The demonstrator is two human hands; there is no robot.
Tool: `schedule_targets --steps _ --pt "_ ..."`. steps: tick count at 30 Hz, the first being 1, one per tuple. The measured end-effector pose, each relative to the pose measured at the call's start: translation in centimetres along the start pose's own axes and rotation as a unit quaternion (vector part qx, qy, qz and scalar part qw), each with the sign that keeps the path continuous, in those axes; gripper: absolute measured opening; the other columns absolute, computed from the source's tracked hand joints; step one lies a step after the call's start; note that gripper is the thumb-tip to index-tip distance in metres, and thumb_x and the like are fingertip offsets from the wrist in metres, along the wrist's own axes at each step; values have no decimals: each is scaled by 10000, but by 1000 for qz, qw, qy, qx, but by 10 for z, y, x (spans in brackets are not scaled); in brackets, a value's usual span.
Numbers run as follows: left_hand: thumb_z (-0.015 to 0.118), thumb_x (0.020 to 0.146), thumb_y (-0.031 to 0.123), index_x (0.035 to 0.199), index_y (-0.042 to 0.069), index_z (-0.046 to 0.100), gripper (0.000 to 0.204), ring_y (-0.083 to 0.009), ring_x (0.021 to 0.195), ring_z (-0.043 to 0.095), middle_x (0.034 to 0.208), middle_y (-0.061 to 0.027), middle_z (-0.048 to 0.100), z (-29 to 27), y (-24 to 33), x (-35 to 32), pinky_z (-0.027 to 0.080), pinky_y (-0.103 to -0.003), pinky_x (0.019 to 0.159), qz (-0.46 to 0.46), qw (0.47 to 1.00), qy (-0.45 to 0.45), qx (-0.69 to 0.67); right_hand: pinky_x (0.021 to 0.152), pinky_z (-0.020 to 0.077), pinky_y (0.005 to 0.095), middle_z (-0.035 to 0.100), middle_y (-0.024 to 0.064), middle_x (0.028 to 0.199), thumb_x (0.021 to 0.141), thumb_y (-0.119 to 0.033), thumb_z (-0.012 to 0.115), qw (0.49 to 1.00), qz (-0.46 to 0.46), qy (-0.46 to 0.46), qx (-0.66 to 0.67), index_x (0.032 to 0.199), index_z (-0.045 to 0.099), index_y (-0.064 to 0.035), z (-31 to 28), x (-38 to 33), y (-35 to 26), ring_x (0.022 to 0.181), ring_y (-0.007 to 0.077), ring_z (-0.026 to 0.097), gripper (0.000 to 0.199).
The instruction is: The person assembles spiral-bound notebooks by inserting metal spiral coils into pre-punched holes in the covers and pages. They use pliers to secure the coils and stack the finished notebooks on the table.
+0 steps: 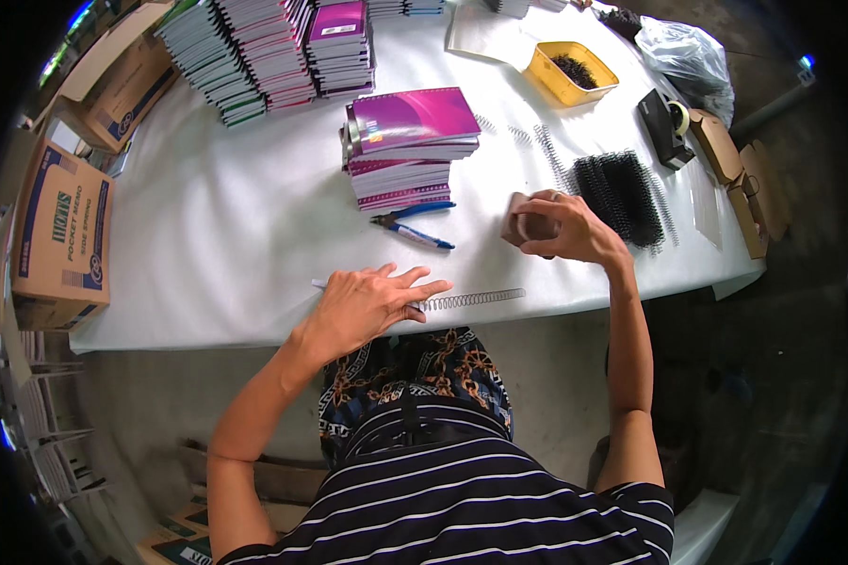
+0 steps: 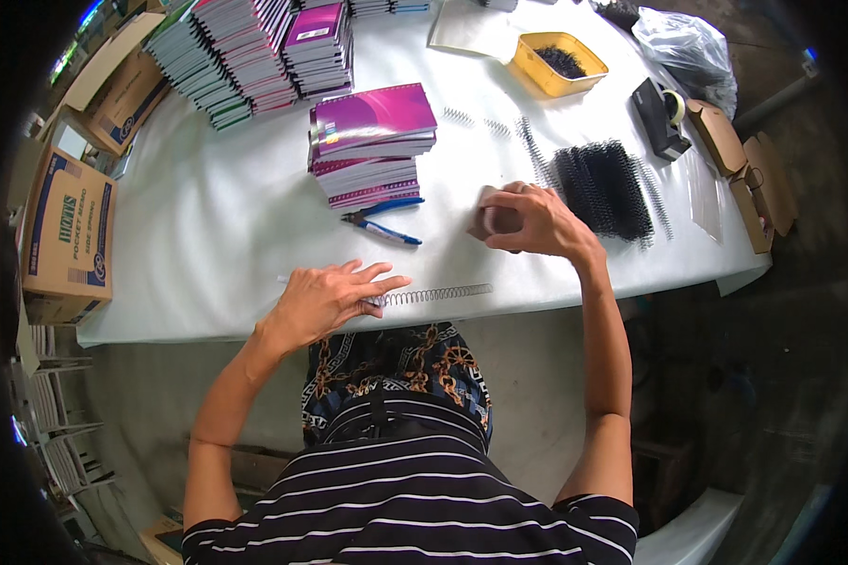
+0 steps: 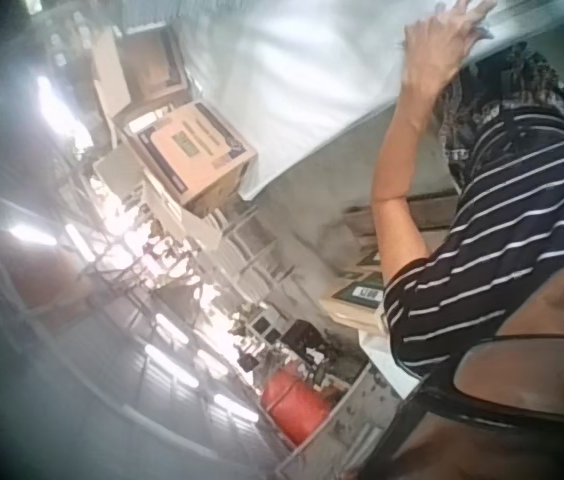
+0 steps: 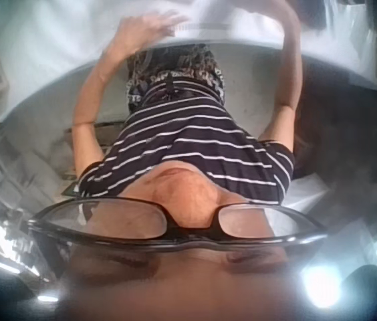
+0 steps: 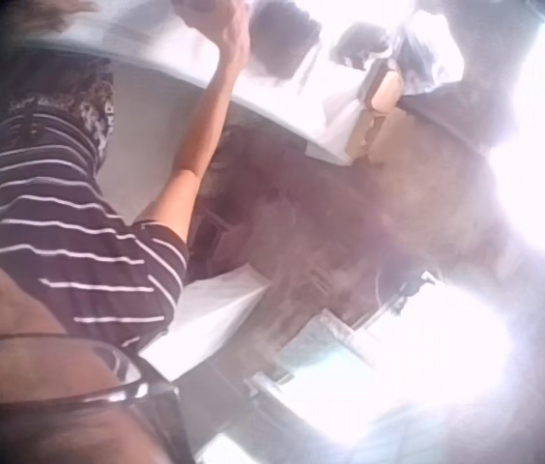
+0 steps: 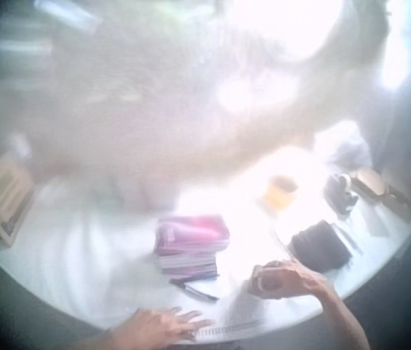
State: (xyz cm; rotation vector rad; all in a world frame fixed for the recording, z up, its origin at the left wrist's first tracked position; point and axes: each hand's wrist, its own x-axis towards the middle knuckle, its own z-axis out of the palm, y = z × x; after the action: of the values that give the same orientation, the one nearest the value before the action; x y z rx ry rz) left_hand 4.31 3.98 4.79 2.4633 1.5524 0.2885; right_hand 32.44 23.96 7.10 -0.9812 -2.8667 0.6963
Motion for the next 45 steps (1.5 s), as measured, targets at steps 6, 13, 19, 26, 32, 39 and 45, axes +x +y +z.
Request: schedule_targets --steps 6,13,19,26,32,39,45 --pt "678 769 454 1481 278 353 802 -295 1001 661 1280 -30 617 3 -13 -11 569 -387 748 -59 979 169 97 931 502 434 606 176 1223 761 -401 750 972 -134 -99 163 1188 670 -51 28 43 -49 1097 315 604 557" --pt "702 752 477 1515 255 266 906 -274 863 675 996 -99 673 5 -18 -11 565 -387 677 -107 983 127 83 889 521 395 638 143 1231 850 -403 672 916 -159 -237 281 1261 632 -79 27 67 -77 1138 282 589 525" --pt "646 821 502 1524 200 207 882 -314 735 684 945 -108 700 1 -29 -3 557 -413 602 -130 989 66 11 882 507 402 660 138 1192 854 -491 600 927 -176 -199 264 1245 648 -79 25 68 -78 1041 283 628 570" --pt "638 833 505 1541 176 90 954 -363 787 677 1068 -121 696 -33 -15 7 551 -441 617 -179 981 -68 -3 918 484 382 659 157 1178 825 -474 623 911 -156 -215 314 1229 655 -57 18 60 -78 1042 277 624 581" --pt "662 810 517 1541 165 110 981 -358 771 677 1069 -162 667 -14 -26 1 547 -449 611 -135 991 9 7 916 493 382 667 151 1158 813 -462 666 888 -191 -204 366 1237 651 -67 23 64 -78 1055 271 632 579" --pt "680 789 509 1511 207 258 890 -344 785 686 1091 -156 665 -23 -20 -4 554 -441 641 -216 974 7 71 939 462 409 667 152 1138 818 -482 617 900 -209 -176 339 1218 667 -92 25 65 -78 1037 270 627 561" --pt "690 784 481 1387 163 488 712 -332 831 686 1076 -135 685 -16 -32 -4 558 -426 716 -210 976 54 -16 899 478 393 690 159 1092 796 -534 591 895 -176 -180 368 1200 678 -66 24 69 -74 964 279 646 624"
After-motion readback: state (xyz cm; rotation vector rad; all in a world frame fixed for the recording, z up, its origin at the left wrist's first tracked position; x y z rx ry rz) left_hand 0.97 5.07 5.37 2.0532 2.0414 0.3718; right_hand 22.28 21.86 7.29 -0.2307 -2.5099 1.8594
